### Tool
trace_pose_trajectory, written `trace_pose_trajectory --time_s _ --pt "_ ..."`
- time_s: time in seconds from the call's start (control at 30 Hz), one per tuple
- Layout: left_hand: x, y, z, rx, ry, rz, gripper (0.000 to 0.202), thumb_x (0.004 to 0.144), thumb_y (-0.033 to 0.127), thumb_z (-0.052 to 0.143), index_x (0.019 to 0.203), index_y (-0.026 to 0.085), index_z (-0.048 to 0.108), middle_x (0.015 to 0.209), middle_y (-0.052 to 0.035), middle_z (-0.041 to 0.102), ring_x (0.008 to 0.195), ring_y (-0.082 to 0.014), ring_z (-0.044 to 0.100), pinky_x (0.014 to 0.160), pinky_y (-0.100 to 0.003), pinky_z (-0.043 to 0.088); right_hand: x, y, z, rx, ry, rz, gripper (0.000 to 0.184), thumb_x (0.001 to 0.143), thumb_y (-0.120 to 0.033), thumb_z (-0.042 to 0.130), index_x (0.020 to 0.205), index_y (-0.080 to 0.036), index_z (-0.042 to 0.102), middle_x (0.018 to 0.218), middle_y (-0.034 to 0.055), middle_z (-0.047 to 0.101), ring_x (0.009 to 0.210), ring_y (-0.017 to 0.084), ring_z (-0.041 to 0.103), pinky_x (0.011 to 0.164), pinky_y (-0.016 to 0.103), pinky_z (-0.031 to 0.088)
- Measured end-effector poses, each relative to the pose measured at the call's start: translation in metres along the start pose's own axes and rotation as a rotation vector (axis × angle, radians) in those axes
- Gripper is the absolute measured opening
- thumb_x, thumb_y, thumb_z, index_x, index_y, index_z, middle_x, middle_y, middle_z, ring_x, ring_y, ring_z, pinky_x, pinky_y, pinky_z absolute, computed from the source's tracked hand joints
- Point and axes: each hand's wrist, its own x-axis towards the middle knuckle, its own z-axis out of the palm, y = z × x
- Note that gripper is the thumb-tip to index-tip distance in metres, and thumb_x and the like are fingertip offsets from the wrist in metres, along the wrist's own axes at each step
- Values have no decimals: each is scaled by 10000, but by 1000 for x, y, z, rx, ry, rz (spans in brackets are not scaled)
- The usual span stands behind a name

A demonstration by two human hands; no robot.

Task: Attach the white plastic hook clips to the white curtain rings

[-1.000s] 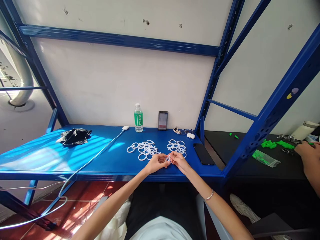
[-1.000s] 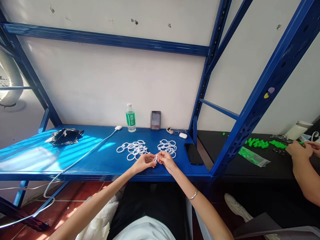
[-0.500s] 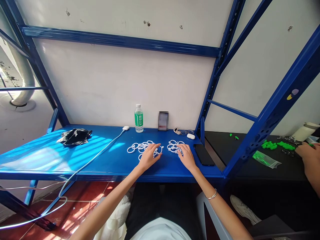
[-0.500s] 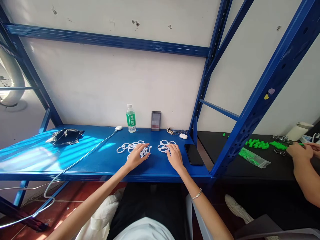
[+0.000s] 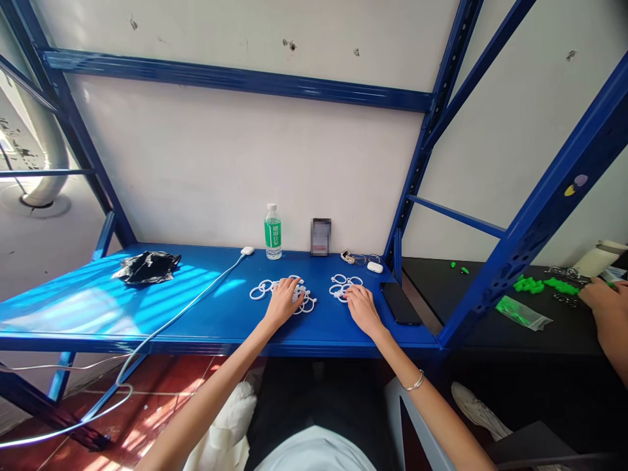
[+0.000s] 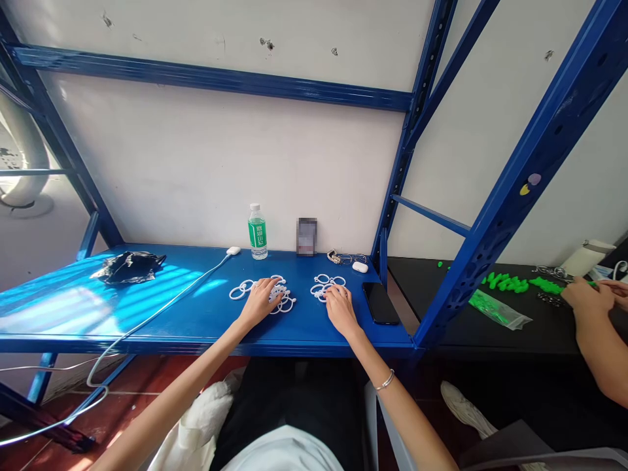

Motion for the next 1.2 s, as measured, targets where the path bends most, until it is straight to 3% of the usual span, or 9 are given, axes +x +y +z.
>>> trace_pose_trajectory --time_s 0.33,0.53,0.67,0.8,1.0,1.1,1.2 --pt "0 4 -2 -1 33 73 329 929 310 420 1210 180 531 1200 -137 565 1131 -302 482 860 -436 446 0 -9 -5 -63 88 -22 368 913 -96 315 986 -178 666 1054 121 617 1090 277 502 954 469 380" --pt "-1 4 -2 -30 30 87 302 929 295 415 1186 197 540 1182 -122 560 1118 -291 487 854 -421 455 -2 3 6 -65 13 2 416 912 -88 284 1046 -195 663 1039 123 604 965 260 570 813 416 461" --pt "-1 4 -2 -31 19 94 301 931 287 410 1187 186 532 1182 -124 557 1118 -289 485 858 -423 457 -2 4 6 -35 8 61 385 909 -82 307 1037 -189 655 1037 112 635 990 274 580 827 435 459" --pt "-1 7 -4 -41 35 115 296 931 280 412 1180 185 540 1173 -126 561 1118 -287 487 864 -426 458 -1 -3 -1 31 90 83 353 925 -117 329 1072 -193 641 1053 115 636 1011 279 572 844 435 463" --pt "0 16 -10 -95 23 140 282 938 274 407 1169 205 552 1158 -113 568 1105 -269 498 899 -438 445 2 -12 -9 401 185 29 305 957 -252 371 1151 -234 606 1055 96 608 1008 242 559 888 401 461" --pt "-1 22 -12 -197 -11 161 299 951 289 386 1185 207 553 1171 -105 570 1119 -255 492 931 -429 438 4 -14 -8 766 106 85 283 925 -349 472 1160 -252 597 973 70 596 940 214 571 859 369 471" --pt "-1 30 -14 -359 -50 158 326 960 321 372 1205 221 562 1186 -97 572 1129 -244 496 949 -412 434 5 -17 -6 1200 -51 236 351 835 -379 625 1160 -253 597 930 43 582 884 178 574 821 327 475"
